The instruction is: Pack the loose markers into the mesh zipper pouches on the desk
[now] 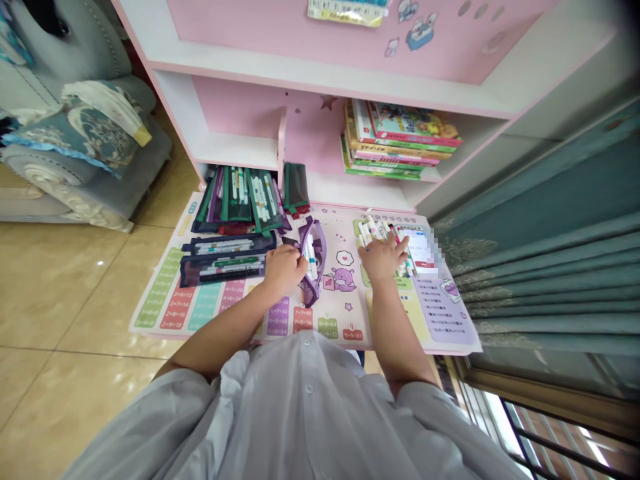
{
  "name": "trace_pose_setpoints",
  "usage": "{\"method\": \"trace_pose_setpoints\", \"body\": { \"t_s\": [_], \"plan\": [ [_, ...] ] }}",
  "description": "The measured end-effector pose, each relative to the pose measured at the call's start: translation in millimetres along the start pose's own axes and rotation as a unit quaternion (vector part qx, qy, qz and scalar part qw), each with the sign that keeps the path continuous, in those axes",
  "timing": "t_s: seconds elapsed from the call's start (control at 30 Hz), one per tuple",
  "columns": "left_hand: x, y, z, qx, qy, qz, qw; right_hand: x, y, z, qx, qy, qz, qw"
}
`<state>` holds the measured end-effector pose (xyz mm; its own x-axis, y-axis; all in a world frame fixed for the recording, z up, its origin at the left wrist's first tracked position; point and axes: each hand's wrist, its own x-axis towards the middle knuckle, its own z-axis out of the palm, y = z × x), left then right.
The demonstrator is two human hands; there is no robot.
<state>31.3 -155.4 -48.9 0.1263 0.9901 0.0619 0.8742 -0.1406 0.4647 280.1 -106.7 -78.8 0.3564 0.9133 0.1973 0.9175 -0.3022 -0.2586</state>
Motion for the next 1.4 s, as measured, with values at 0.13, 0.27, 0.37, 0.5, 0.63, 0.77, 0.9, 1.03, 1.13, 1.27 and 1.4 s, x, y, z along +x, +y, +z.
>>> {"method": "trace_pose_setpoints", "body": {
  "t_s": [0.13,0.27,0.37,0.5,0.63,0.77,0.9,1.03,1.13,1.27,1.4],
  "plan": [
    [1,-2,0.2,0.004,-0.005,0.003,1.000,5,2,4,-0.030,-0.055,0.012,0.998],
    [1,-2,-1.1,0.012,-0.007,0.001,1.000,6,-1,5,-0.060,-0.084,0.009,0.995],
    [0,-1,-2.7,0.013,-0.008,0.004,1.000,4,-3,5,-0.051,-0.086,0.000,0.995],
    [-1,2,-5.1,0.016,-0.008,0.004,1.000,-3,-11,2,0.010,-0.065,-0.027,0.997],
    [-1,2,-6.1,0.019,-0.014,0.002,1.000,-17,-29,-9,0.121,-0.019,-0.047,0.991],
    [-1,3,-6.6,0.017,-0.012,-0.001,1.000,-32,-49,-20,0.243,-0.026,-0.065,0.967],
    [-1,5,-7.2,0.023,-0.016,-0.004,1.000,-41,-67,-20,0.299,-0.055,-0.105,0.947],
    [-1,6,-6.9,0.033,-0.016,-0.004,0.999,-43,-80,-10,0.296,-0.073,-0.133,0.943],
    [-1,5,-6.6,0.038,-0.017,-0.001,0.999,-44,-84,-1,0.297,-0.086,-0.128,0.943],
    [-1,6,-7.8,0.042,-0.023,-0.001,0.999,-47,-86,6,0.308,-0.102,-0.139,0.936],
    [-1,8,-9.1,0.043,-0.025,-0.002,0.999,-48,-87,10,0.309,-0.108,-0.152,0.932]
  ]
}}
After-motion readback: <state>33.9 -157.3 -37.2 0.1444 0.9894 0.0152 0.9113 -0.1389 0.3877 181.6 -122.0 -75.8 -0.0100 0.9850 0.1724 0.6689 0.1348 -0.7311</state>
